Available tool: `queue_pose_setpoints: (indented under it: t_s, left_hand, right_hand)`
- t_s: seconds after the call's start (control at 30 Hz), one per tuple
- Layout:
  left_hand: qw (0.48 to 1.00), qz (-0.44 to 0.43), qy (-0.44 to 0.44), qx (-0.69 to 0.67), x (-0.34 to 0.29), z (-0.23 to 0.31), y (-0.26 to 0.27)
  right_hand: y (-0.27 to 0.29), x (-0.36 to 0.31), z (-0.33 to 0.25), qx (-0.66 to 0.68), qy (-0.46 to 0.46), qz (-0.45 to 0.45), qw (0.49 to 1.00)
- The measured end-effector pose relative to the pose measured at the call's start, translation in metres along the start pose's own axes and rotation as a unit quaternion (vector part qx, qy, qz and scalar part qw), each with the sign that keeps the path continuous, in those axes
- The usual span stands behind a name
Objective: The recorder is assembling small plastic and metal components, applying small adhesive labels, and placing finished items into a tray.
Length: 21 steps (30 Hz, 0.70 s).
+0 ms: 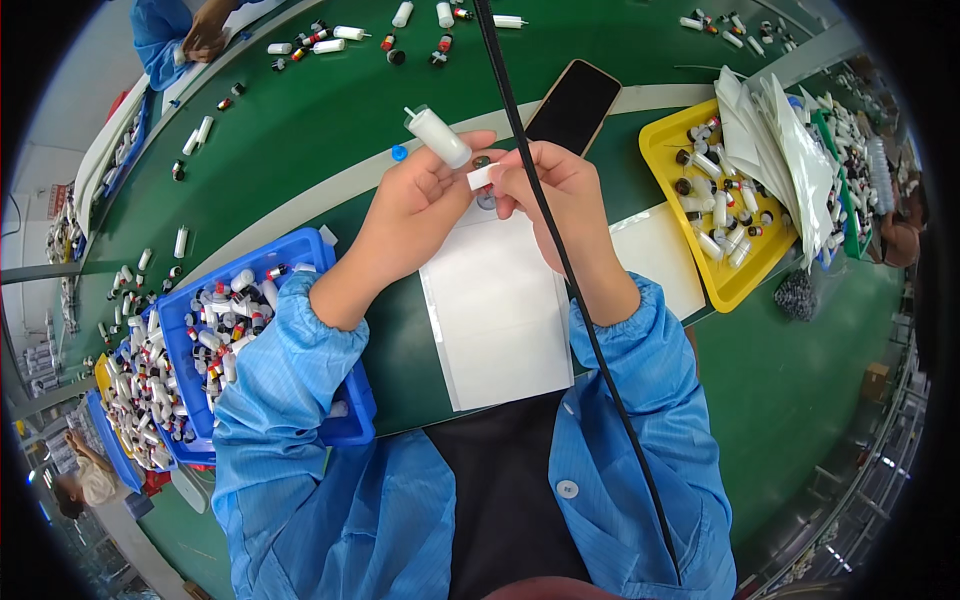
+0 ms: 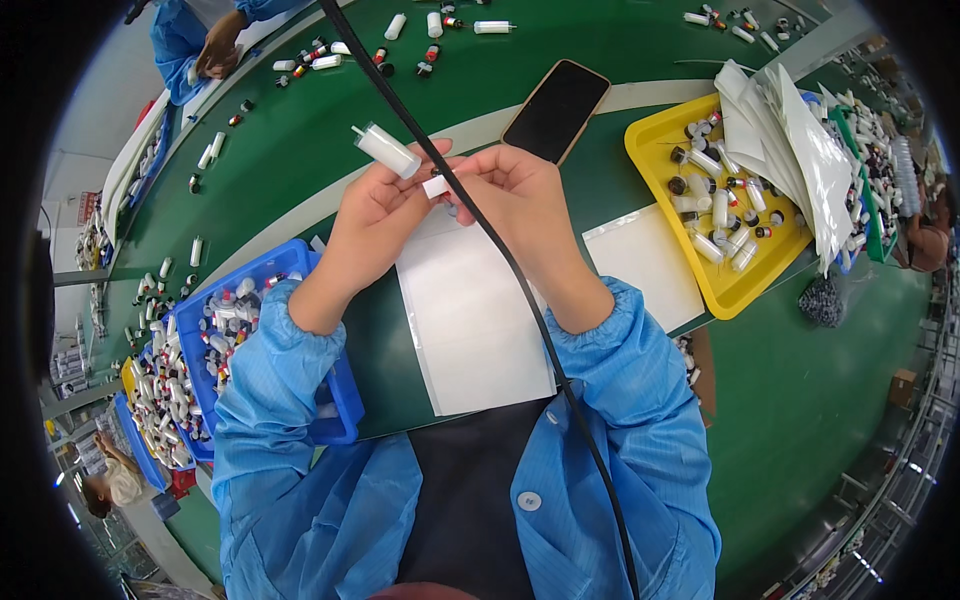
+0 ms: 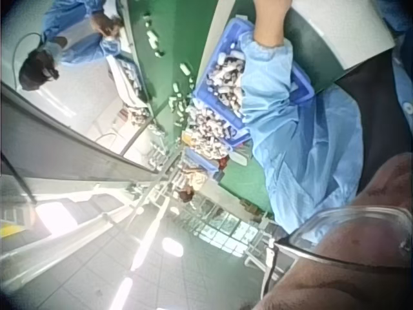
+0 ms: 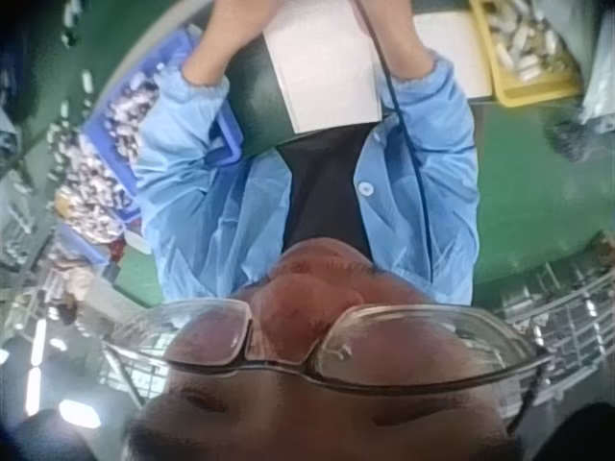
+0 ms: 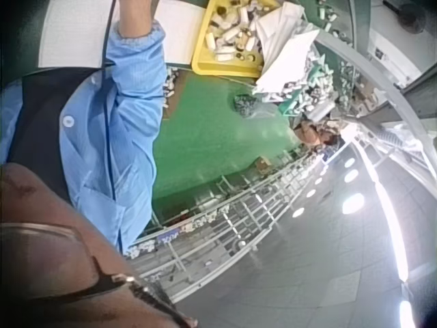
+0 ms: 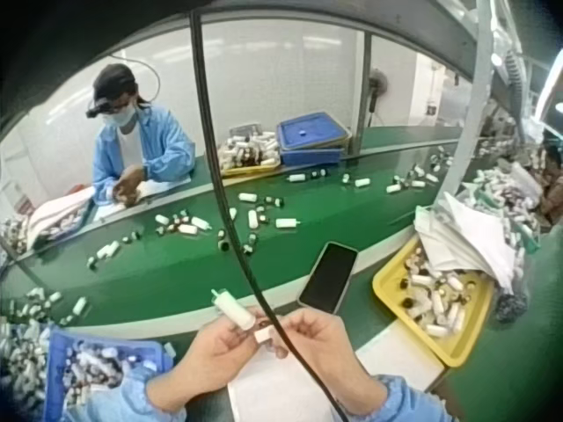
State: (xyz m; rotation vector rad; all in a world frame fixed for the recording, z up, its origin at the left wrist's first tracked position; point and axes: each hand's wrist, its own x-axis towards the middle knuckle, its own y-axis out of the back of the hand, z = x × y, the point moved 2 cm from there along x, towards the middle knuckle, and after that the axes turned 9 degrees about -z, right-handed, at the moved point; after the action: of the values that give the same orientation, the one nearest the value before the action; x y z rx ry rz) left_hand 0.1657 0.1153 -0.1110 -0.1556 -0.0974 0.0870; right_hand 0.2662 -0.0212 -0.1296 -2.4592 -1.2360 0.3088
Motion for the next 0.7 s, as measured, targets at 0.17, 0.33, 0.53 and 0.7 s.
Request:
queue_pose_setpoints:
  t_s: [0.17, 0.33, 0.53, 0.7]
  left_hand:
    - [1.000, 0.002, 0.009, -0.026, -0.001, 0.004, -0.001]
    - [0.997, 0.006, 0.076, 0.030, -0.001, 0.001, 0.005]
    - [0.997, -0.032, 0.065, -0.031, -0.003, 0.009, -0.004]
    - [0.993, -0.070, 0.061, -0.078, 0.000, 0.030, -0.009]
  right_hand:
    - [-0.005, -0.003, -0.005, -0.052, 0.022, 0.021, 0.998]
    - [-0.004, -0.001, -0.012, -0.033, -0.003, -0.015, 0.999]
    - [0.010, 0.006, -0.004, 0.053, -0.023, -0.041, 0.997]
    - [0.001, 0.000, -0.011, 0.164, -0.112, -0.159, 0.967]
